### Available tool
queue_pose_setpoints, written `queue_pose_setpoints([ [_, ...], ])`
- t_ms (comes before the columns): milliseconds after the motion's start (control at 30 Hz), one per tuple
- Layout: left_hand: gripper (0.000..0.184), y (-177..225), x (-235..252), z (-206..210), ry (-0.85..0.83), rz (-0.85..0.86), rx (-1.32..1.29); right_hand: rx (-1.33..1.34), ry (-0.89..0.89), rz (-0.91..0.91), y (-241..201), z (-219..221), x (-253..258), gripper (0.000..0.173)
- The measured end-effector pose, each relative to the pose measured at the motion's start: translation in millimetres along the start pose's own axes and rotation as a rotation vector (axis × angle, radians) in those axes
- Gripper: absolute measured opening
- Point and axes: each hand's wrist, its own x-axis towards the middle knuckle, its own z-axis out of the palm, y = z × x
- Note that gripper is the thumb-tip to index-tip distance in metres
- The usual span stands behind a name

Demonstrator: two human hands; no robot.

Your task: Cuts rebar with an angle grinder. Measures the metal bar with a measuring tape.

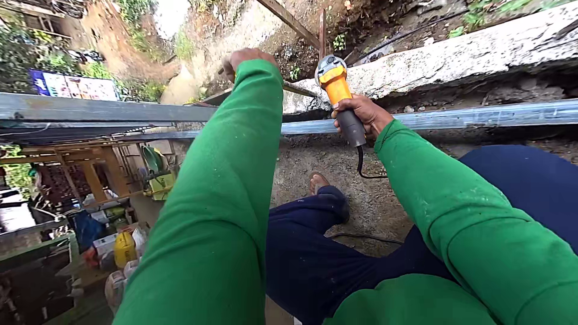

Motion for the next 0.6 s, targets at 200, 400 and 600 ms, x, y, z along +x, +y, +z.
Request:
queue_pose_setpoints([
  [200,0.033,-9,5,-1,0.018,0.085,-0.017,-0.054,-0.007,0.032,3,-3,25,0.039],
  [400,0.043,1,54,23,0.08,0.004,0.016,-0.072,-0.013,0.021,20,2,42,0.041],
  [600,0.057,-13,71,29,0.166,0.095,-0.305,-0.092,0.0,-0.03,31,11,47,0.04],
])
